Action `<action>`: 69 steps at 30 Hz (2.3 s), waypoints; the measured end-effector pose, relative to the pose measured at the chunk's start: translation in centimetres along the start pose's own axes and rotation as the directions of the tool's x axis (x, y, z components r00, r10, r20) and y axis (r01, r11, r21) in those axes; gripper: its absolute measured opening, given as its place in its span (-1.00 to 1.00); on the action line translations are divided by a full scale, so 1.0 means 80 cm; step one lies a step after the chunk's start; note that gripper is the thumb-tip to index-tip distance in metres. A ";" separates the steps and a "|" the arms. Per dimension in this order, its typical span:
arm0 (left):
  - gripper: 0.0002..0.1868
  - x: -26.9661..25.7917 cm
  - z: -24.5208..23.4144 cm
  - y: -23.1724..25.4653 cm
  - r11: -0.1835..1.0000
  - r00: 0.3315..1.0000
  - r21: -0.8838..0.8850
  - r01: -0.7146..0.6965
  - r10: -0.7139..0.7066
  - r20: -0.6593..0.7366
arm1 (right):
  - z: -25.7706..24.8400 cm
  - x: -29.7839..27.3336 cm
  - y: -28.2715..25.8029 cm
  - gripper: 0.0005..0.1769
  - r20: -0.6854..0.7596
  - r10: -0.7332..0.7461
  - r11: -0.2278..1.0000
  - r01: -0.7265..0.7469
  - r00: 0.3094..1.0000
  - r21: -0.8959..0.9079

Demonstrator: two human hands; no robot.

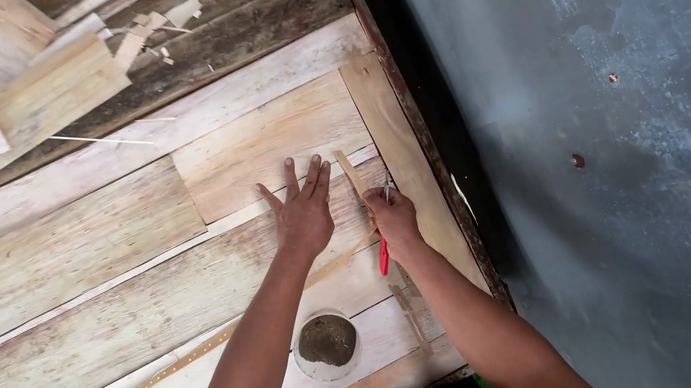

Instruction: Applying strips of adhesive tape to a wooden plank surface, measuring and cutting each piece with a small blade.

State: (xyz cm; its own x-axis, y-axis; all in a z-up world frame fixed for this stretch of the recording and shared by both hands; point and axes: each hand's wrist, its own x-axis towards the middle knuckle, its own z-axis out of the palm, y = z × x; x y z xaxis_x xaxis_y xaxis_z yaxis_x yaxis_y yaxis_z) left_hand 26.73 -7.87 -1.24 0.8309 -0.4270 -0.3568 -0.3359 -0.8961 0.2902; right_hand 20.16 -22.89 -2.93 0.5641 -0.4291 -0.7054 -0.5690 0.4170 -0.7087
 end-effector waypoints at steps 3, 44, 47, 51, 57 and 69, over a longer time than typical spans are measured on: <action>-0.38 0.012 -0.003 0.002 1.000 1.000 0.001 -0.016 0.016 0.005 | -0.006 0.016 0.020 -0.92 -0.035 0.038 0.999 -0.037 0.999 0.023; 0.07 0.034 -0.091 0.029 0.810 0.854 0.417 -0.412 0.183 0.487 | -0.041 0.014 -0.077 -0.74 0.464 -0.449 0.036 0.534 0.764 -0.845; 0.06 0.036 -0.086 0.026 0.809 0.846 0.414 -0.418 0.181 0.501 | -0.048 0.070 -0.047 -0.87 0.717 -0.568 -0.403 0.624 0.403 -0.670; 0.06 0.036 -0.087 0.026 0.811 0.844 0.409 -0.418 0.181 0.504 | -0.049 0.103 -0.029 -0.80 0.823 -0.528 -0.570 0.631 0.209 -0.526; 0.05 0.036 -0.083 0.026 0.823 0.841 0.397 -0.407 0.168 0.514 | -0.074 0.083 -0.056 -0.71 0.853 -0.455 -0.605 0.614 0.256 -0.507; 0.27 0.035 -0.092 0.019 0.869 0.851 0.300 -0.394 0.221 0.476 | -0.037 -0.006 -0.048 -0.47 0.109 -0.101 0.505 0.145 0.989 -0.851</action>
State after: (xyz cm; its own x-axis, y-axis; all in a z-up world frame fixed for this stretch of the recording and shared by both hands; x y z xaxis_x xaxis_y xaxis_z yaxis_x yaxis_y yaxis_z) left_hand 31.83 -9.50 4.74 0.4213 -0.6195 -0.6623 -0.7522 -0.6467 0.1265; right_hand 20.29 -26.69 0.19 0.6803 -0.3795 -0.6271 -0.7147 -0.5334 -0.4525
